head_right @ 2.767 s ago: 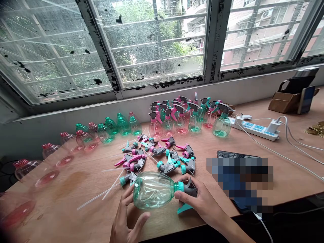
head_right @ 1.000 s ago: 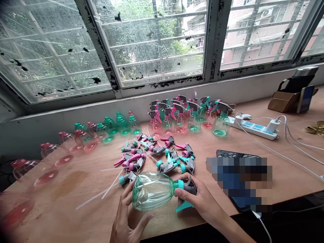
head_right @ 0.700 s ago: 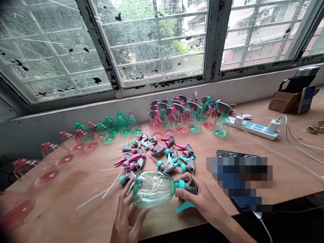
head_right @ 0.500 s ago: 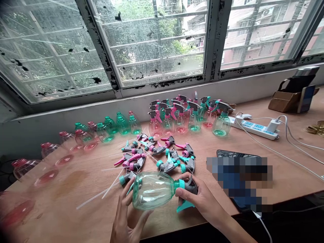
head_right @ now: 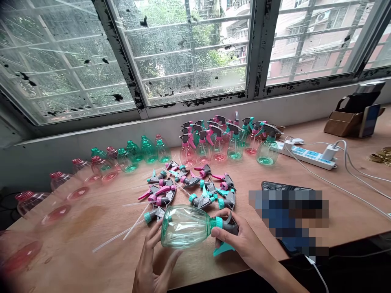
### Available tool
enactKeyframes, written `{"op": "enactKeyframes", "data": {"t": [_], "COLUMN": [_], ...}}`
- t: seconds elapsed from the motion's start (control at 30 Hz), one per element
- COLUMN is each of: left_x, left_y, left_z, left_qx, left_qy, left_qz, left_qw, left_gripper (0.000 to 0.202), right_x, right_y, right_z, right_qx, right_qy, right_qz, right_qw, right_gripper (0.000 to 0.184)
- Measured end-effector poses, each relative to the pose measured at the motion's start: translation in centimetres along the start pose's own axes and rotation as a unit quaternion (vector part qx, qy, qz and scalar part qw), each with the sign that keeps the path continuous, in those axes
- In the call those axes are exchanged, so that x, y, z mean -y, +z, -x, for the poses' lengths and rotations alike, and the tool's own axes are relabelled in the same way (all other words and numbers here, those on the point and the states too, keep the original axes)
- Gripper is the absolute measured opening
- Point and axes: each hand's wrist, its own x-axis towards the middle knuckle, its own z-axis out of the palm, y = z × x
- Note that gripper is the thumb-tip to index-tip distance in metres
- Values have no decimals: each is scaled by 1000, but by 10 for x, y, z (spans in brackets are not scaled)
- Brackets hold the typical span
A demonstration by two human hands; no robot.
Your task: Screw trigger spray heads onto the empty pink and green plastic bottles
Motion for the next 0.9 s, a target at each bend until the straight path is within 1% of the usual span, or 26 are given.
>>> {"op": "enactKeyframes", "data": {"t": [0.07,0.23,0.37,0.47,0.5,0.6,0.63,0.73,0.8,0.9], "left_x": [0,-2,0,1,0,-2,-3,-5,-5,-2], "left_y": [0,5,8,7,7,6,6,5,5,4], "left_z": [0,0,1,2,2,2,2,2,2,2], "left_qx": [1,-51,-62,-55,-49,-40,-40,-43,-34,-21], "left_qy": [4,-34,-31,-30,-33,-52,-59,-69,-72,-57], "left_qz": [5,37,50,50,49,43,43,41,27,1], "left_qw": [1000,997,996,997,997,997,997,996,996,998], "left_gripper": [48,27,23,23,26,44,46,40,36,35], "right_x": [1,2,0,-1,-2,-1,-1,0,1,2], "right_y": [0,2,1,0,0,0,1,1,1,2], "right_z": [0,0,-2,-3,-3,-2,-2,-2,-2,-2], "right_qx": [2,-2,-7,-1,1,10,12,10,5,-6], "right_qy": [0,4,4,3,2,1,1,2,1,2], "right_qz": [8,9,2,4,6,11,14,20,21,17], "right_qw": [1000,1000,1000,1000,1000,1000,1000,1000,1000,1000], "right_gripper": [39,38,39,38,37,36,36,37,36,36]}}
